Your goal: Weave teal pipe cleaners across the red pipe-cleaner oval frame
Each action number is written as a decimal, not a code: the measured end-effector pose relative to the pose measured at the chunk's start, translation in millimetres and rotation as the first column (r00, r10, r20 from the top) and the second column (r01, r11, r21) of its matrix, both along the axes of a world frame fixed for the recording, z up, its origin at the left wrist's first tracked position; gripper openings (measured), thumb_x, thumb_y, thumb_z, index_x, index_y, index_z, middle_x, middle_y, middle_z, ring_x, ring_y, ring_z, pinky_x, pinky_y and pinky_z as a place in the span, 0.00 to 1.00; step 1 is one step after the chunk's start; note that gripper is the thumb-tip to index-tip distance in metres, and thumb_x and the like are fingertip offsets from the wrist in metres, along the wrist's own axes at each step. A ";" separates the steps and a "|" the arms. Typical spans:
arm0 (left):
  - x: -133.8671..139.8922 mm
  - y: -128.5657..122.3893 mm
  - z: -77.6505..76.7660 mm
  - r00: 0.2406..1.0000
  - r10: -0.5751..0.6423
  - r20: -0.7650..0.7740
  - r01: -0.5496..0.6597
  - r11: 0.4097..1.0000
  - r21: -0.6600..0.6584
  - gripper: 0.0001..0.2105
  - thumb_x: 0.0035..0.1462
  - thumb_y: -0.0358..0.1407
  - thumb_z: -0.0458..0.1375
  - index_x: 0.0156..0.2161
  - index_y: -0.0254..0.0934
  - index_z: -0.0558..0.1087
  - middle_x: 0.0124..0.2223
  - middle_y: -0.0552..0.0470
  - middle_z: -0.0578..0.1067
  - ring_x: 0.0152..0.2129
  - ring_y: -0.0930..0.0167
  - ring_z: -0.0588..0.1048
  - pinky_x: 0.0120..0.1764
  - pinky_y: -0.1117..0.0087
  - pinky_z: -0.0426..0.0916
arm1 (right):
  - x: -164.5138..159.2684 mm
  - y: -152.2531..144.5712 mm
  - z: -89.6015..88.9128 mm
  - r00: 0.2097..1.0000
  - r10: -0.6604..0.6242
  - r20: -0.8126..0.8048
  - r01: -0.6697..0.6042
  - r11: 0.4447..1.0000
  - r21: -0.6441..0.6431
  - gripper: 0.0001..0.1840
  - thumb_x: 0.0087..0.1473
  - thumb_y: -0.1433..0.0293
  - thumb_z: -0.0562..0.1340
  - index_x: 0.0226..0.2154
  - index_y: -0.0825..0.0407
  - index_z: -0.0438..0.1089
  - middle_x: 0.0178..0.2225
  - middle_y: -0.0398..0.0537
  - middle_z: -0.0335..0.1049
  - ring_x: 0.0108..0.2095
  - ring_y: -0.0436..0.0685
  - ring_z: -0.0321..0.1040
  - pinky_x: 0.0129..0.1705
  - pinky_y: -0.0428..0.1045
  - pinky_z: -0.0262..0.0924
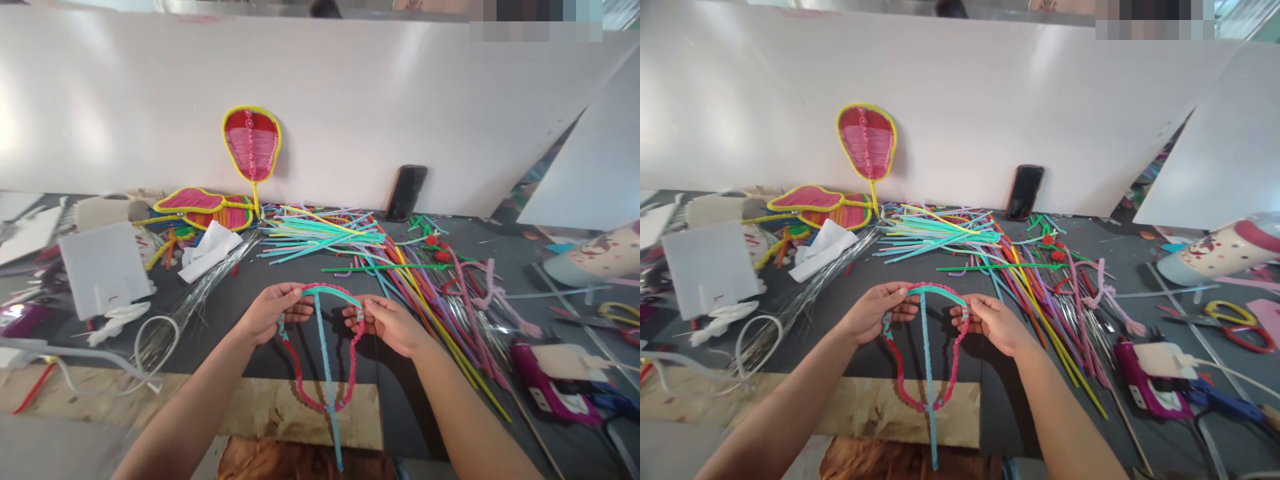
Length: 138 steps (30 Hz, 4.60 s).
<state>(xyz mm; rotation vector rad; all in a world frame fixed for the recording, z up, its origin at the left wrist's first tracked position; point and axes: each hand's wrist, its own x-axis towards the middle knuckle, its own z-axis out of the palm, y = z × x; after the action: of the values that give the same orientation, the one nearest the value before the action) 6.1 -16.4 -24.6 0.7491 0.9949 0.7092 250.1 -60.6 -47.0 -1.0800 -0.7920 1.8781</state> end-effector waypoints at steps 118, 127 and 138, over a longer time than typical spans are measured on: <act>-4.9 -30.1 0.6 0.321 0.397 -0.860 0.747 0.452 0.488 0.26 0.54 0.44 0.57 0.57 0.39 0.62 0.62 0.41 0.59 0.61 0.53 0.48 0.58 0.44 0.39 | -0.7 2.5 -8.9 0.453 -0.497 0.740 -0.494 0.551 0.673 0.14 0.58 0.69 0.53 0.41 0.46 0.72 0.40 0.49 0.72 0.44 0.59 0.64 0.47 0.58 0.62; -6.5 -59.3 -28.8 0.461 0.186 -0.867 0.784 0.372 0.497 0.32 0.55 0.51 0.51 0.61 0.35 0.56 0.63 0.36 0.53 0.61 0.55 0.49 0.58 0.47 0.25 | -24.0 -22.3 -1.2 0.303 -0.414 0.858 -0.782 0.406 0.472 0.18 0.59 0.72 0.52 0.50 0.52 0.67 0.52 0.51 0.66 0.57 0.60 0.55 0.56 0.59 0.57; -5.1 -61.9 -33.8 0.312 0.297 -0.903 0.862 0.312 0.400 0.34 0.57 0.55 0.43 0.61 0.33 0.54 0.64 0.38 0.52 0.62 0.58 0.49 0.57 0.44 0.25 | -25.0 -43.9 -10.7 0.046 -0.468 0.883 -0.876 0.406 0.261 0.23 0.60 0.66 0.51 0.56 0.54 0.60 0.59 0.49 0.57 0.62 0.66 0.42 0.56 0.62 0.53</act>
<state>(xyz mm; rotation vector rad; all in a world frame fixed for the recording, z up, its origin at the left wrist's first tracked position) 1.0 -78.4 -58.4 2.6422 1.2604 0.2403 225.1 -104.5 -57.7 -1.3381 -2.6833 0.0639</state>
